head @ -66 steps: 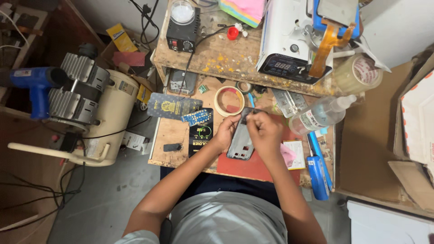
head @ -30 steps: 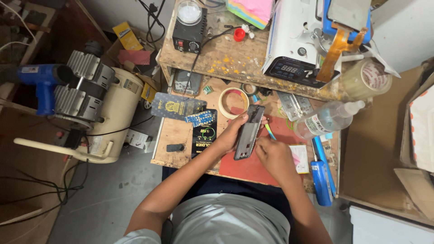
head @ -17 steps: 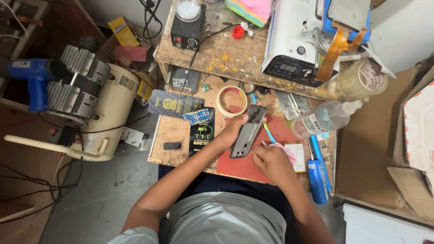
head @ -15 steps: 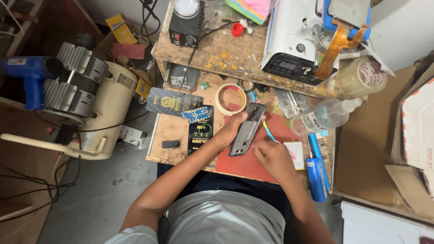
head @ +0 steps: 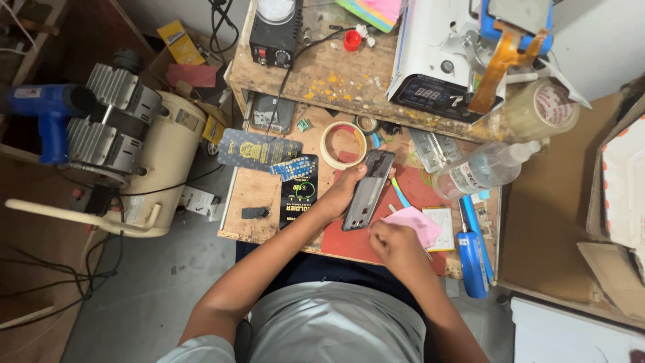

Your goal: The person cleans the internal frame and components of a mobile phone using a brush and a cleaning liquid, then wipes the surfaces with a pink cloth.

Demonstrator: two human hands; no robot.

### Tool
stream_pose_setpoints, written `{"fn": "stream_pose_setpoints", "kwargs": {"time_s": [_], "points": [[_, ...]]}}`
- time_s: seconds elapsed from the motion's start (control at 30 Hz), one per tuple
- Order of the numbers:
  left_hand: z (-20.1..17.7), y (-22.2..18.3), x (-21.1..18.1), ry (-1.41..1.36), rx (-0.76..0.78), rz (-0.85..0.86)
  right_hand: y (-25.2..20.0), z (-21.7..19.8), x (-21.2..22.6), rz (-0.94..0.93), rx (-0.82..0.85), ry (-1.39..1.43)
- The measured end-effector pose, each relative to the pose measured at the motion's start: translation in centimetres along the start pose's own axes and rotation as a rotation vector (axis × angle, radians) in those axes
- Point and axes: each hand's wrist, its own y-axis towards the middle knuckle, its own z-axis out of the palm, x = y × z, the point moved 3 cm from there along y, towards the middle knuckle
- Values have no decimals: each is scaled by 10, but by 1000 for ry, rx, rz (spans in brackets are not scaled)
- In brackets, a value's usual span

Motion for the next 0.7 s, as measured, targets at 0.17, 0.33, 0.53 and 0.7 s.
{"fn": "stream_pose_setpoints", "kwargs": {"time_s": [0.17,0.33,0.53,0.7], "points": [[-2,2,9,-80,35,2,-7,1,1,-4,-92,20],[-5,2,11,-78,51,-22,-11,7,-4,25,-57,81],[11,0,-6,-79,46,8,-14,9,-28,18,-253,177],[40,-3,-30,353,193,255,-24,20,-51,64,-526,531]]}}
